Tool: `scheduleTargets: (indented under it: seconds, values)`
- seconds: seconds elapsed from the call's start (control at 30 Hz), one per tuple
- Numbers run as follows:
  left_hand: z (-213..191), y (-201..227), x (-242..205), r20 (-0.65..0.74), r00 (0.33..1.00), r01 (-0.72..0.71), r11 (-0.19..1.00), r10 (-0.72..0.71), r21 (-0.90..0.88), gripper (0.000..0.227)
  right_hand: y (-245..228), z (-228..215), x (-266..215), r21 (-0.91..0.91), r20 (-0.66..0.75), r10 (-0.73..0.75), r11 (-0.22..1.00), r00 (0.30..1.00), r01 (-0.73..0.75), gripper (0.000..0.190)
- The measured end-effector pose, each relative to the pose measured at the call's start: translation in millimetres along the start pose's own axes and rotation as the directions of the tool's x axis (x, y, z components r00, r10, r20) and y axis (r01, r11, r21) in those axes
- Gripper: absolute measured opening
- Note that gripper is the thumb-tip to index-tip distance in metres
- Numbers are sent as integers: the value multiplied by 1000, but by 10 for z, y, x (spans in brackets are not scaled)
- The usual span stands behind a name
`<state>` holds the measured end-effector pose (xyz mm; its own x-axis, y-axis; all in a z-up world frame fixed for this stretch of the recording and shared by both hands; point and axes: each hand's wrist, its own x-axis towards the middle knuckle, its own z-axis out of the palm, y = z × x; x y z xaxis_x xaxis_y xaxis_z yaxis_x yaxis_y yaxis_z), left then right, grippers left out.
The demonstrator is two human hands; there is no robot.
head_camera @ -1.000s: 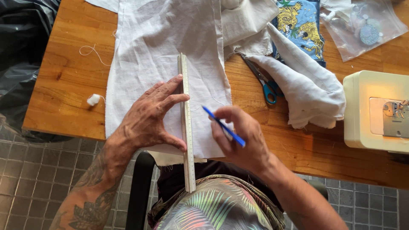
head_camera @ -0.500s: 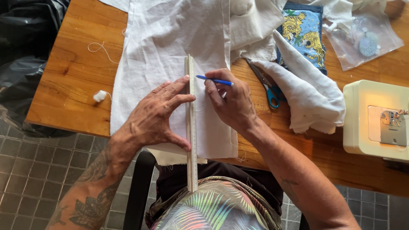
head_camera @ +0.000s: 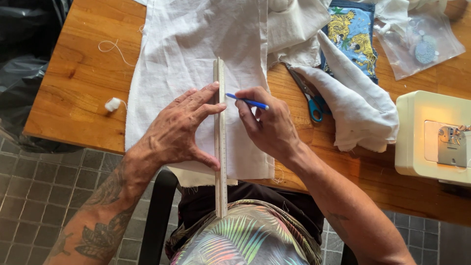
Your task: The person measures and marks a white fabric piece on a wooden table using a ruler and a blue pen. Then, the person uses scissors to cut along the marked lines, separating the fabric into smaller pieces.
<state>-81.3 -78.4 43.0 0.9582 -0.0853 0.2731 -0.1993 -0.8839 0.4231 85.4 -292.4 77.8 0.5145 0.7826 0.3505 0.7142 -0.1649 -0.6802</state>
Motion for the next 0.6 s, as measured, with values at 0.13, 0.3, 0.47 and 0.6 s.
scheduleTargets:
  seconds: [0.13, 0.3, 0.47, 0.6]
  values:
    - [-2, 7, -7, 18, 1000, -2, 1000, 2, 9, 145, -135, -65, -229, 49, 37, -67, 997, 997, 65, 10]
    - [16, -20, -19, -11, 1000, -18, 1000, 18, 12, 142, -470, -241, -657, 52, 102, -91, 995, 991, 86, 11]
    - [6, -5, -31, -18, 1000, -26, 1000, 26, 6, 141, -646, -482, -871, 151, 198, -12, 988, 980, -18, 16]
    - [-92, -5, -4, -6, 1000, -27, 997, 26, -79, 156, -239, -482, -561, -31, -107, -95, 995, 990, 93, 13]
